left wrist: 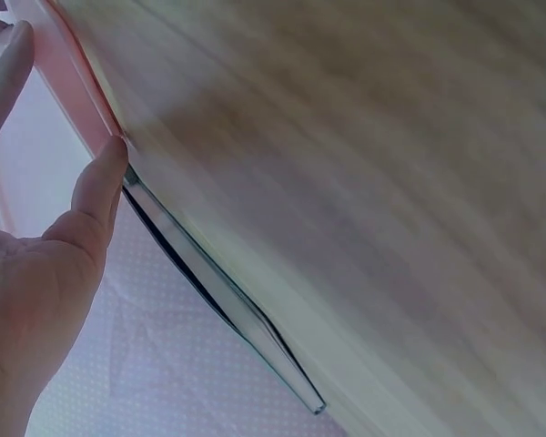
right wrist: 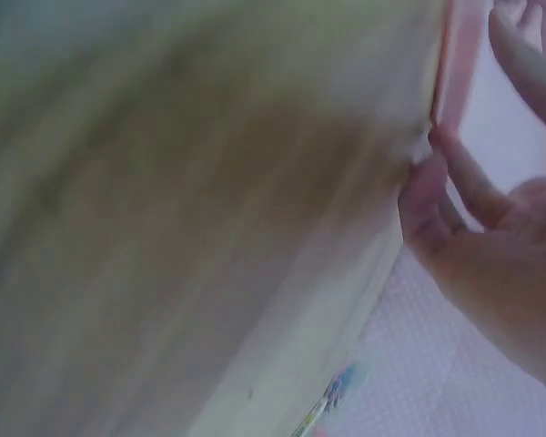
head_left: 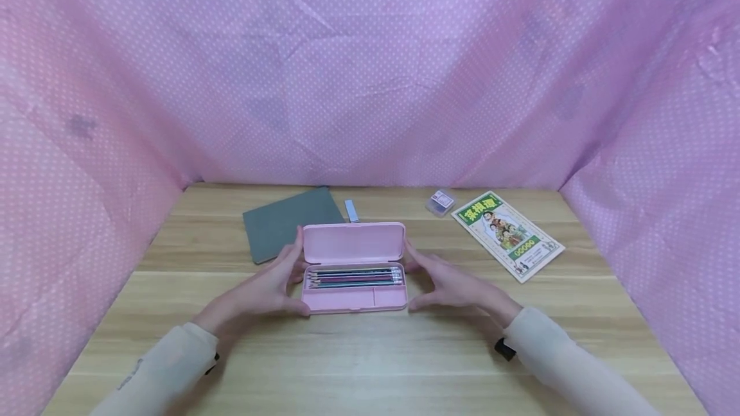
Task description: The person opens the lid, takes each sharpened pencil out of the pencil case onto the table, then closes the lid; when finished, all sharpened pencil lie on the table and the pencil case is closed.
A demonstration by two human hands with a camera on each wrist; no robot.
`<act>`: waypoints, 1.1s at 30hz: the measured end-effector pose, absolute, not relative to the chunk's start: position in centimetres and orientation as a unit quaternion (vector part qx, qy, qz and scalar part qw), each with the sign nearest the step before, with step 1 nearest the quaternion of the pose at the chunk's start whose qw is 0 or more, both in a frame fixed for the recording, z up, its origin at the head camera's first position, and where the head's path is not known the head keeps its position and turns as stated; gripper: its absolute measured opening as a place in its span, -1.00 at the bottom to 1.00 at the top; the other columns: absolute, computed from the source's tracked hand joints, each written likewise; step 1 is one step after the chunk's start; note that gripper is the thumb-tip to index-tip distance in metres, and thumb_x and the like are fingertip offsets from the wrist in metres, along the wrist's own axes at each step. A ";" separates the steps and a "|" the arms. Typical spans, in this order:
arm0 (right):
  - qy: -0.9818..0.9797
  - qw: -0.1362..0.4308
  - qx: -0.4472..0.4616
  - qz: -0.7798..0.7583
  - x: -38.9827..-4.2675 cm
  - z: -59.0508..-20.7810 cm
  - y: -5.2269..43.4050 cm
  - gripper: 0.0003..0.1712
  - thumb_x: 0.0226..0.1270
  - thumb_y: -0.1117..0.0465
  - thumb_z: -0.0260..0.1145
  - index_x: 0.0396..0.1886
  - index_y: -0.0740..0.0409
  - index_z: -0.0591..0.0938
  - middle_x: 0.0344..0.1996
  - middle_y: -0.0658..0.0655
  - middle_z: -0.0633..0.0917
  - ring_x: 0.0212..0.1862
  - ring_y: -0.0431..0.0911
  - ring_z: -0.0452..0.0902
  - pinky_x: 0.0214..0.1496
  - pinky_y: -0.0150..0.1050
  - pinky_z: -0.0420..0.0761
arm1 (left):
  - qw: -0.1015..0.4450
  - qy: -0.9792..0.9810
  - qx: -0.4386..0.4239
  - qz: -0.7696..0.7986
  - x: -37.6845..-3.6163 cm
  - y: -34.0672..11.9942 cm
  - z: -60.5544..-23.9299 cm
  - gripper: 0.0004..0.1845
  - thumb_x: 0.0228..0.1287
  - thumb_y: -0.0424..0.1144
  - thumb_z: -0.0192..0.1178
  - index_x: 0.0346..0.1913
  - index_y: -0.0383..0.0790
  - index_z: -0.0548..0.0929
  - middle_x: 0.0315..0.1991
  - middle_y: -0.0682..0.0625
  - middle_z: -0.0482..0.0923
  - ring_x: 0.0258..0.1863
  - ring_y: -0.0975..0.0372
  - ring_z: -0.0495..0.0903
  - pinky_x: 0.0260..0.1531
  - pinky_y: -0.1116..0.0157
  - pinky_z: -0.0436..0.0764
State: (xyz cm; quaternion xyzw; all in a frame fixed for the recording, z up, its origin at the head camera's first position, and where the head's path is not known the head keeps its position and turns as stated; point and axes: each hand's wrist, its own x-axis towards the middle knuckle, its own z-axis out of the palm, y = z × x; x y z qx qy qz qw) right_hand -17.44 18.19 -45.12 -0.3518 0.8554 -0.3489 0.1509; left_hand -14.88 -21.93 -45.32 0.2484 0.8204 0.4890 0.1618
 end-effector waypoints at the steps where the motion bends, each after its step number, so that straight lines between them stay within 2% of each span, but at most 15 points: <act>1: 0.861 0.146 -0.347 -0.342 -17.3 -45.2 18.0 0.46 0.04 -0.01 0.64 0.67 0.01 -0.22 0.27 0.11 0.59 0.43 0.11 0.29 0.57 0.17 0.11 | 0.166 0.816 0.248 0.494 -14.9 -21.9 -45.3 0.63 -0.14 -0.33 0.67 0.56 0.20 -0.59 0.50 -0.23 -0.08 0.40 -0.09 0.32 0.36 0.07 0.40; 7: 0.874 0.114 -0.346 -0.323 -17.1 -45.3 17.3 0.48 0.02 -0.07 0.64 0.66 0.13 -0.20 0.18 0.15 0.64 0.34 0.12 0.39 0.53 0.17 0.19 | 0.178 0.804 0.246 0.510 -15.0 -21.8 -45.7 0.60 -0.15 -0.38 0.66 0.59 0.02 -0.55 0.54 -0.27 -0.19 0.45 -0.13 0.25 0.35 0.13 0.41; 12: 0.873 0.119 -0.345 -0.325 -17.1 -45.4 17.0 0.48 0.02 -0.04 0.64 0.65 0.17 -0.20 0.09 0.17 0.67 0.24 0.10 0.46 0.49 0.17 0.27 | 0.184 0.802 0.244 0.513 -15.2 -21.9 -45.9 0.61 -0.15 -0.37 0.66 0.59 0.05 -0.56 0.51 -0.25 -0.14 0.45 -0.14 0.24 0.35 0.14 0.40; 15: 0.869 0.130 -0.345 -0.331 -17.2 -45.5 17.0 0.46 0.05 -0.02 0.63 0.65 0.18 -0.21 -0.07 0.12 0.69 0.06 0.02 0.53 0.34 0.08 0.46 | 0.185 0.803 0.242 0.512 -15.2 -21.8 -45.9 0.62 -0.16 -0.36 0.67 0.58 0.07 -0.57 0.50 -0.25 -0.13 0.44 -0.14 0.25 0.35 0.15 0.41; 18: 0.867 0.144 -0.341 -0.335 -17.2 -45.4 16.9 0.46 0.07 -0.01 0.62 0.65 0.17 -0.24 -0.20 0.05 0.65 -0.09 -0.07 0.52 0.19 -0.03 0.56 | 0.185 0.802 0.243 0.513 -15.3 -21.8 -45.9 0.63 -0.16 -0.37 0.66 0.58 0.07 -0.58 0.50 -0.25 -0.13 0.44 -0.14 0.24 0.36 0.15 0.40; 26: 0.874 0.156 -0.334 -0.317 -17.2 -44.9 16.9 0.43 0.10 -0.02 0.61 0.65 0.19 -0.22 -0.18 0.02 0.65 -0.07 -0.08 0.51 0.14 -0.09 0.57 | 0.186 0.799 0.248 0.515 -15.4 -21.8 -46.0 0.61 -0.16 -0.38 0.66 0.60 0.11 -0.53 0.45 -0.23 -0.09 0.43 -0.12 0.26 0.36 0.16 0.40; 29: 0.876 0.145 -0.344 -0.306 -17.3 -44.4 16.8 0.35 0.13 0.03 0.60 0.63 0.28 -0.13 -0.12 0.09 0.67 -0.03 -0.07 0.56 0.16 -0.09 0.62 | 0.187 0.799 0.248 0.515 -15.5 -21.8 -46.0 0.61 -0.16 -0.37 0.67 0.60 0.11 -0.52 0.45 -0.23 -0.08 0.43 -0.12 0.26 0.36 0.17 0.41; 33: 0.878 0.093 -0.362 -0.298 -17.7 -43.2 16.7 0.07 0.18 0.19 0.57 0.54 0.44 0.17 -0.07 0.22 0.69 -0.02 0.04 0.63 0.12 -0.05 0.70 | 0.188 0.799 0.249 0.514 -15.5 -21.9 -46.1 0.61 -0.16 -0.35 0.67 0.60 0.09 -0.52 0.45 -0.23 -0.09 0.43 -0.11 0.26 0.36 0.17 0.41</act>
